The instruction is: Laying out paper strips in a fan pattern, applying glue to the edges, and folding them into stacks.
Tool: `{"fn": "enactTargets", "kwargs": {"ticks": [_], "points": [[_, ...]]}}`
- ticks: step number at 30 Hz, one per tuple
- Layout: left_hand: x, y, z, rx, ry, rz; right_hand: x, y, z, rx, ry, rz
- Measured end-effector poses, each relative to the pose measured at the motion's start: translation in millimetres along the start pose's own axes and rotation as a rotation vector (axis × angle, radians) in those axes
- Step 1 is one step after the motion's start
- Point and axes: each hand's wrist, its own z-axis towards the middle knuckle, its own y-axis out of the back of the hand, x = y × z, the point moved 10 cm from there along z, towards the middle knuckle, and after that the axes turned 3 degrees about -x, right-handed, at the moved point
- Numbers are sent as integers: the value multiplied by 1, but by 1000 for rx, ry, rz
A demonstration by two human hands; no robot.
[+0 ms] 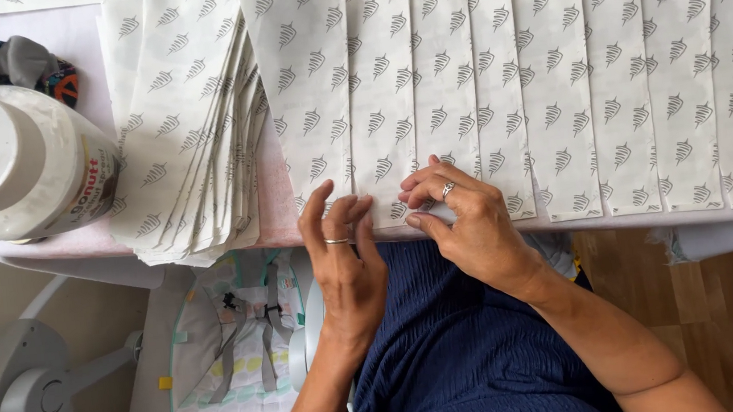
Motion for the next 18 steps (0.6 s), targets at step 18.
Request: {"fn": "enactTargets", "kwargs": {"ticks": [18], "points": [[43, 54, 16, 181, -161, -148, 40, -65, -15, -26, 337, -141]]}}
